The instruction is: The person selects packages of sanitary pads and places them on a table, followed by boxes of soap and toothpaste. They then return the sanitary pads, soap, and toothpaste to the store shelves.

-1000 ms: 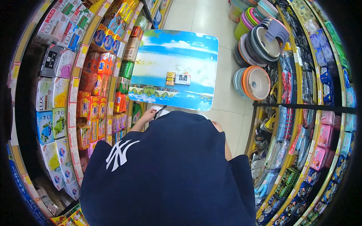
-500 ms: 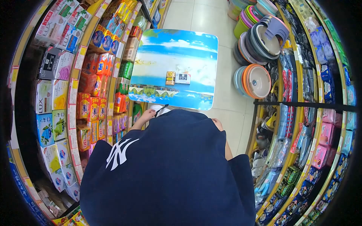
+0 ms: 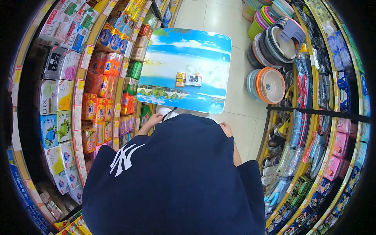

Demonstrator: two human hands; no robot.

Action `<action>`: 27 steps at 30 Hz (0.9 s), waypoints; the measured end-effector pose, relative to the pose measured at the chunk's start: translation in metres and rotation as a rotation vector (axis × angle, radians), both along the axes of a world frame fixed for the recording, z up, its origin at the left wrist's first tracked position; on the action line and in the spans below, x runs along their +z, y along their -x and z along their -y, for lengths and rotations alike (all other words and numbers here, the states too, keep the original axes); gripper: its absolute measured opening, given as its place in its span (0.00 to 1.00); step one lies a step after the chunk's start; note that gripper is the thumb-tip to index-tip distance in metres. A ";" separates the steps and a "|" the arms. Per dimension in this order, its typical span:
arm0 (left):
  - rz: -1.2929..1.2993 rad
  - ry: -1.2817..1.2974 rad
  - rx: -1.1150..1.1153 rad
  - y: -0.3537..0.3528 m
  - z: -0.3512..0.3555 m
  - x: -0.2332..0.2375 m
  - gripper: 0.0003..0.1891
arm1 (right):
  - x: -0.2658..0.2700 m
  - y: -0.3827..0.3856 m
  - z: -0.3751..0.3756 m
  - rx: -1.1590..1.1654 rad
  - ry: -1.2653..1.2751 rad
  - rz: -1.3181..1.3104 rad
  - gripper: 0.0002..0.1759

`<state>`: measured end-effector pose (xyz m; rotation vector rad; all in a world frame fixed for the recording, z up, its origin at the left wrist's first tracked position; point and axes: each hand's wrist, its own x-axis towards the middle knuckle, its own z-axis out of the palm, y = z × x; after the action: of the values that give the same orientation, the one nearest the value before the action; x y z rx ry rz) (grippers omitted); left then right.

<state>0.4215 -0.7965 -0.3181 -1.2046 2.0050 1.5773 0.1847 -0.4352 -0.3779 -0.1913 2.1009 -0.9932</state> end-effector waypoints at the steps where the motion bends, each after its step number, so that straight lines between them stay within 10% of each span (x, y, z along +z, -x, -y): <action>1: 0.006 0.002 0.001 -0.001 0.001 -0.003 0.17 | 0.001 -0.001 0.001 -0.007 0.001 0.012 0.18; 27: 0.012 0.007 0.095 -0.049 -0.012 -0.020 0.17 | 0.023 0.009 0.040 0.175 -0.211 0.064 0.18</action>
<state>0.4709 -0.7841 -0.3378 -1.3270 1.9745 1.6032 0.1757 -0.4751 -0.3553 -0.2293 2.0740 -0.6609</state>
